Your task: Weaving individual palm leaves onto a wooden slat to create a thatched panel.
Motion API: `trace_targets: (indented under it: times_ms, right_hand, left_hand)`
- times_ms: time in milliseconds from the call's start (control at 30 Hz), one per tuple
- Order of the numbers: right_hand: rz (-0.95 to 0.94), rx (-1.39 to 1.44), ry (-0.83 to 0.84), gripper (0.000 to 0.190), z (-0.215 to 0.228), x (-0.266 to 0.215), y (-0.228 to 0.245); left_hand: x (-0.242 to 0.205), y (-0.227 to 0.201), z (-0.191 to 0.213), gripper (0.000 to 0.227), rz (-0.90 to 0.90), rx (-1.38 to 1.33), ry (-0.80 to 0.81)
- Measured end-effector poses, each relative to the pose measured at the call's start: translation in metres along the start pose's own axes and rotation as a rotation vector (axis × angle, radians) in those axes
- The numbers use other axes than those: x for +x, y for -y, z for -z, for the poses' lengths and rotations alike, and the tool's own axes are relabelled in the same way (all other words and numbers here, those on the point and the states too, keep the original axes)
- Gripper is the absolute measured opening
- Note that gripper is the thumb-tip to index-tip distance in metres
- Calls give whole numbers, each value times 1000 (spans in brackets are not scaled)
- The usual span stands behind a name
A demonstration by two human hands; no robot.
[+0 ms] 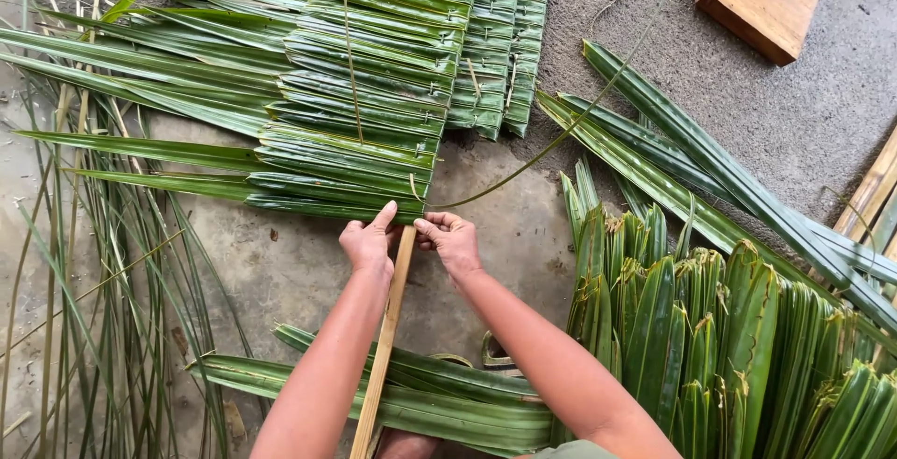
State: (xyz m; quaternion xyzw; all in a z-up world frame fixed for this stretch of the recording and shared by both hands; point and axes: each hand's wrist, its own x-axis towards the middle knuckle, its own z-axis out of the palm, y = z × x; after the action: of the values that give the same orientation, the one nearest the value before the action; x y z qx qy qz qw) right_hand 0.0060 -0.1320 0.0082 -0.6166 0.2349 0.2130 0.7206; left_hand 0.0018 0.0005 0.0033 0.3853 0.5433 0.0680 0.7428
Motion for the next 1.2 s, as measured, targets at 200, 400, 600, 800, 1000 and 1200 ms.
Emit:
trace_targets:
  times_ms: [200, 400, 600, 800, 1000, 1200]
  right_hand:
    - [-11, 23, -38, 36, -10, 9, 46]
    - [-194, 47, 69, 37, -14, 36, 38]
    - [-249, -42, 130, 35, -9, 56, 33]
    - [-264, 20, 120, 40, -14, 73, 12]
    - [-253, 46, 90, 44, -14, 73, 11]
    - [-302, 83, 94, 49, -13, 68, 25]
  left_hand:
    - [-2, -10, -8, 54, 13, -6, 4]
    - [9, -5, -9, 51, 14, 0, -12]
    - [12, 1, -7, 48, 18, -17, -22]
    - [-2, -5, -4, 47, 38, -34, -18]
    - [-14, -17, -7, 50, 77, -77, -41]
    - [45, 25, 0, 57, 36, -7, -70]
